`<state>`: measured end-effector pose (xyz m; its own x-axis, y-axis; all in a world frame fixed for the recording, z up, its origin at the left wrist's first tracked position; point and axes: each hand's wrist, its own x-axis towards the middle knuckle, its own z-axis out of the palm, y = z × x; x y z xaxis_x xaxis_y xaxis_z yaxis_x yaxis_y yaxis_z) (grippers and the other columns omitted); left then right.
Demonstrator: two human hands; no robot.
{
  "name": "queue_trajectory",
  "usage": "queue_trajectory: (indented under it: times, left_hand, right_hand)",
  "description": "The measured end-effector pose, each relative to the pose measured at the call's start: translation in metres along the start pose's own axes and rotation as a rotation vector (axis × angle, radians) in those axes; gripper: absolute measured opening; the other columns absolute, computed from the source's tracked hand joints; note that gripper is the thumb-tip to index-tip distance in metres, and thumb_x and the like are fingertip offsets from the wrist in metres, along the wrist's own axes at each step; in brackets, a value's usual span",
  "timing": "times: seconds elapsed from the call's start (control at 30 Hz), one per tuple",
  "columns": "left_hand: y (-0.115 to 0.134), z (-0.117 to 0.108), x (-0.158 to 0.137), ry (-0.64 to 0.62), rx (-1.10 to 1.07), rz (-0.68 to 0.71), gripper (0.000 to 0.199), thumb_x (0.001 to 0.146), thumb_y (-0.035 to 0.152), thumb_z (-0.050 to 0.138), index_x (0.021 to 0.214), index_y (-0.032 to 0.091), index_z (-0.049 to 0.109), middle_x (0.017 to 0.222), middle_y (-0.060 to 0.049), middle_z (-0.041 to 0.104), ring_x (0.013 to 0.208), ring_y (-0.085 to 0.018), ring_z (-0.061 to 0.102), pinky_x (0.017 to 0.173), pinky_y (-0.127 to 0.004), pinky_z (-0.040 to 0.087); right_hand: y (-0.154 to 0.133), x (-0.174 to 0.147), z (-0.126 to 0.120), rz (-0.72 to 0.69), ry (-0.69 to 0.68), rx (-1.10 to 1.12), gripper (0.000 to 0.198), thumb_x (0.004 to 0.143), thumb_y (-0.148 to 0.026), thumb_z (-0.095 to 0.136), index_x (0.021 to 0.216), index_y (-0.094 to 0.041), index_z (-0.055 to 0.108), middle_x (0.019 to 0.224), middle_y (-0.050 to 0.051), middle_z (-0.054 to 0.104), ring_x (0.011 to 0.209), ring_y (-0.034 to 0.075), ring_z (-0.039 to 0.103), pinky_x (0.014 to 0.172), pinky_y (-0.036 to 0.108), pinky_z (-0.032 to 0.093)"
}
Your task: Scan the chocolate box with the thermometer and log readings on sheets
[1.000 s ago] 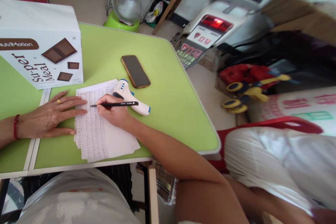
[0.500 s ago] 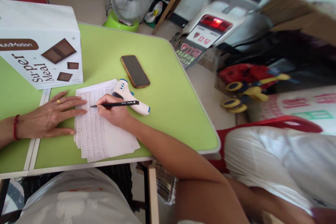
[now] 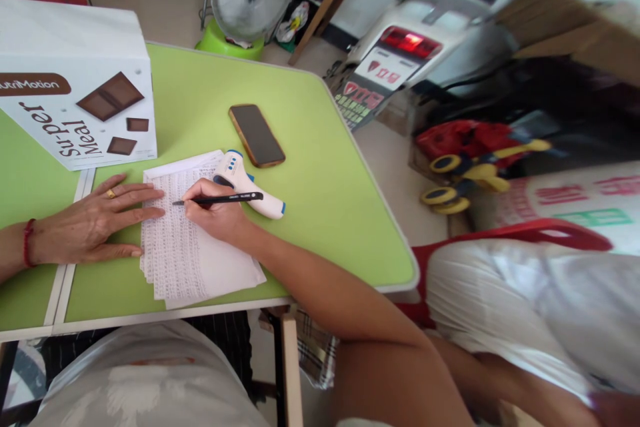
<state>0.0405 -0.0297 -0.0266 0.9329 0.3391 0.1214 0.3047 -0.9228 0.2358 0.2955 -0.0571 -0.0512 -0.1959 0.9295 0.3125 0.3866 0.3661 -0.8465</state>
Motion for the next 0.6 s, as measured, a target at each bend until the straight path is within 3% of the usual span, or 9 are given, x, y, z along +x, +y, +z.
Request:
queue_trajectory:
  times: [0.6]
  left_hand:
    - [0.0001, 0.0003, -0.0003, 0.002, 0.004, 0.003, 0.054, 0.098, 0.053, 0.049, 0.138, 0.017, 0.048, 0.150, -0.019, 0.043, 0.137, -0.035, 0.041, 0.114, -0.062, 0.023]
  right_hand:
    - [0.0005, 0.0004, 0.0004, 0.009, 0.021, -0.012, 0.006, 0.073, -0.018, 0.055, 0.069, -0.022, 0.058, 0.060, -0.004, 0.060, 0.054, 0.011, 0.048, 0.052, 0.026, 0.041]
